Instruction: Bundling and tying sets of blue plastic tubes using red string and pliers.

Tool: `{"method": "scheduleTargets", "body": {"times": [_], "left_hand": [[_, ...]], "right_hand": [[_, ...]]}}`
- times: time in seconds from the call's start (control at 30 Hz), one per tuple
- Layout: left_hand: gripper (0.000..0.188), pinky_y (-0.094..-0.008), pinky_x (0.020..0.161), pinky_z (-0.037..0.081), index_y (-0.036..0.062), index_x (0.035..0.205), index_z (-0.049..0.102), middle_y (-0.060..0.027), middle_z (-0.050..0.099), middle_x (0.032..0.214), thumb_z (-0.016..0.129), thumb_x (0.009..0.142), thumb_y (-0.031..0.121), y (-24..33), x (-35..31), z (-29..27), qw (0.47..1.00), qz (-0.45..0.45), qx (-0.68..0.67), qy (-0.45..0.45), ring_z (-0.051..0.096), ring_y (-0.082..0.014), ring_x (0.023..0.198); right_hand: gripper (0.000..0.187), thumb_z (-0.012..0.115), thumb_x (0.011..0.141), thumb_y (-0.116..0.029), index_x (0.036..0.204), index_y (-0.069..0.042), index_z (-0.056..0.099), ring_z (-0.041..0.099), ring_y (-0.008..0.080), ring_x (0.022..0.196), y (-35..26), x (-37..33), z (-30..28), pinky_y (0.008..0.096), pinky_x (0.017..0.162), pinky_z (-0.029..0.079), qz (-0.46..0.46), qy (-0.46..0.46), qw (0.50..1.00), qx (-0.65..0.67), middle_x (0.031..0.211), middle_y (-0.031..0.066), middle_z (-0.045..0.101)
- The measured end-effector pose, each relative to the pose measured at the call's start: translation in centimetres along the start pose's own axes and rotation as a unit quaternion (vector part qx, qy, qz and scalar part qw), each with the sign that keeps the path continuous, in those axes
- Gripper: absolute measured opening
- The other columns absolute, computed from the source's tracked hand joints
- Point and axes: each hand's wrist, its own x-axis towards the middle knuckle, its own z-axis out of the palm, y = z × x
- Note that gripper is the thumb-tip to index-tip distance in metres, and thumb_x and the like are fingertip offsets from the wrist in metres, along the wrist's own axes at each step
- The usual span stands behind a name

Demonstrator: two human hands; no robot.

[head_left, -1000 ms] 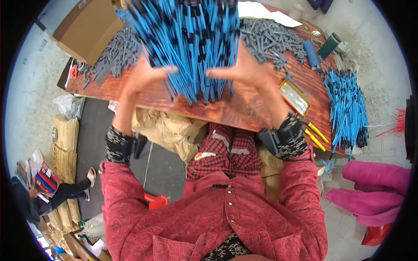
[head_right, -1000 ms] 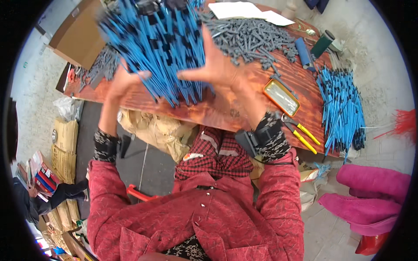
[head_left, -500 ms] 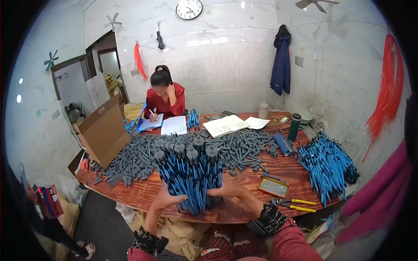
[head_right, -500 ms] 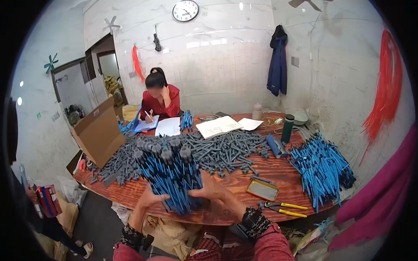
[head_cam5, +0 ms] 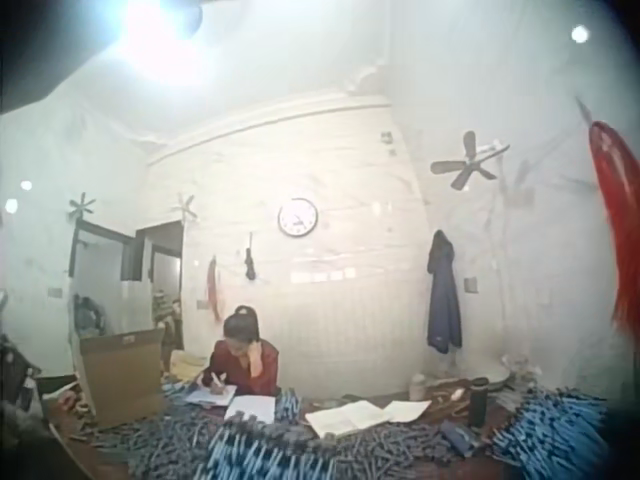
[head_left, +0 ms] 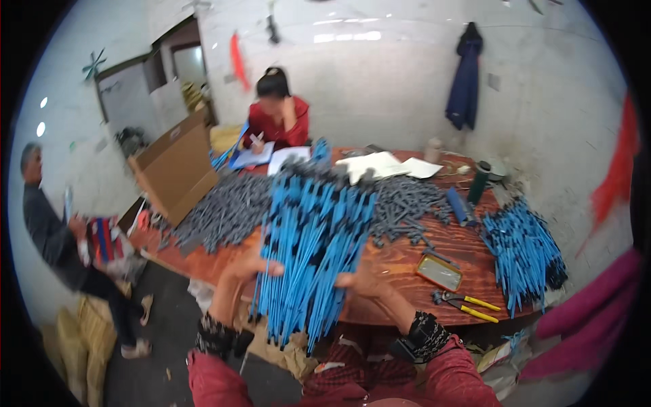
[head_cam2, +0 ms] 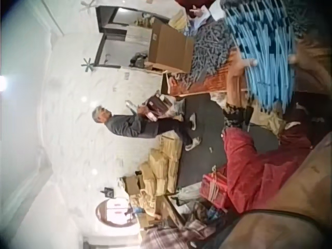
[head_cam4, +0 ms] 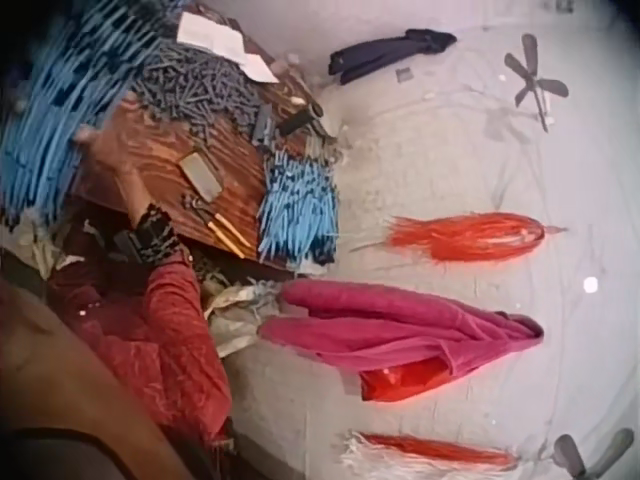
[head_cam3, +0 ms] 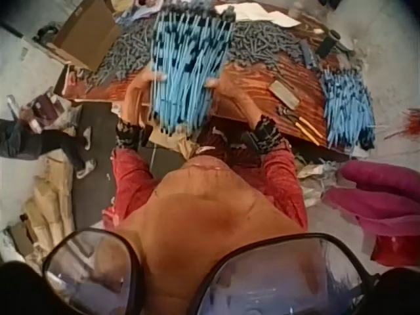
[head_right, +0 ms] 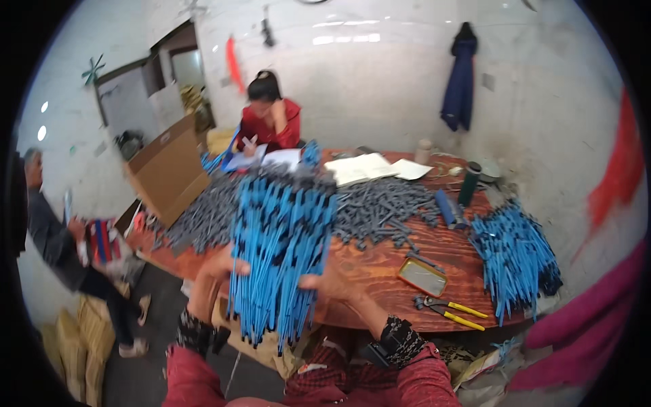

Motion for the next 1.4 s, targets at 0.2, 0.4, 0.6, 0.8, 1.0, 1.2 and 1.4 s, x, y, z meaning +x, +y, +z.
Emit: {"method": "scheduleTargets", "body": {"times": [0.2,0.4,0.6,0.8,1.0,1.2,1.4], "left_hand": [[0.073,-0.0378,0.092,0.057,-0.0007,0.14,0.047,-0.013,0.065,0.125,0.08,0.082,0.028,-1.1,1.2,-0.4,0.98,-0.172,-0.097,-0.023,0.067,-0.0197,0.106],[0.057,-0.0352,0.086,0.06,-0.0027,0.127,0.061,-0.0135,0.071,0.112,0.075,0.086,0.034,-4.1,1.4,-4.0,0.97,-0.213,-0.12,0.006,0.072,-0.0189,0.094],[0.062,-0.0376,0.103,0.049,0.0042,0.133,0.06,-0.0106,0.064,0.129,0.068,0.087,0.046,-10.1,2.7,-7.6,0.967,-0.249,0.062,0.009,0.062,-0.0193,0.115],[0.08,-0.04,0.108,0.044,0.0069,0.143,0.052,-0.0121,0.057,0.139,0.062,0.088,0.063,-11.6,4.8,-10.7,0.934,-0.312,0.171,-0.036,0.056,-0.0237,0.124],[0.094,-0.0418,0.108,0.042,0.0081,0.152,0.041,-0.0174,0.052,0.145,0.06,0.086,0.073,-10.3,7.7,-10.7,0.909,-0.294,0.283,-0.089,0.05,-0.0279,0.132],[0.097,-0.0433,0.109,0.042,0.0106,0.156,0.031,-0.0206,0.048,0.148,0.056,0.087,0.074,-7.9,5.3,-10.4,0.917,-0.268,0.287,-0.063,0.048,-0.0299,0.134],[0.098,-0.0477,0.116,0.032,0.0122,0.161,0.012,-0.0227,0.029,0.159,0.046,0.093,0.074,-5.7,3.9,-8.2,0.939,-0.234,0.242,-0.071,0.03,-0.0317,0.147]], "right_hand": [[0.064,0.072,0.081,-0.037,0.132,-0.003,0.054,0.063,0.0223,0.11,1.1,-0.6,4.4,0.0383,0.099,0.052,0.18,0.052,0.941,0.282,0.121,0.0074,0.063],[0.066,0.068,0.086,-0.04,0.137,-0.004,0.048,0.058,0.0244,0.118,6.8,0.9,5.1,0.0408,0.102,0.051,0.194,0.11,0.905,0.362,0.132,0.0094,0.058],[0.066,0.06,0.092,-0.044,0.139,0.001,0.05,0.053,0.0266,0.126,10.0,3.0,2.9,0.0378,0.107,0.042,0.284,0.07,0.942,0.164,0.137,0.011,0.056],[0.087,0.045,0.085,-0.083,0.088,-0.001,0.072,0.069,0.0214,0.057,4.1,5.2,0.4,0.0313,0.057,0.055,0.418,-0.131,0.871,-0.222,0.072,0.0131,0.072],[0.094,0.041,0.083,-0.088,0.09,0.002,0.069,0.064,0.0157,0.05,5.9,2.9,-2.8,0.0255,0.046,0.048,0.408,-0.098,0.881,-0.22,0.064,0.0114,0.069],[0.074,0.051,0.091,-0.073,0.094,0.001,0.06,0.055,0.0118,0.053,6.6,0.2,-3.9,0.0274,0.049,0.044,0.352,0.073,0.915,-0.182,0.076,0.0074,0.063],[0.056,0.05,0.1,-0.053,0.1,0.002,0.059,0.057,0.0162,0.062,9.9,-1.9,-5.0,0.0319,0.059,0.046,0.166,0.078,0.962,-0.2,0.076,0.007,0.06]]}}
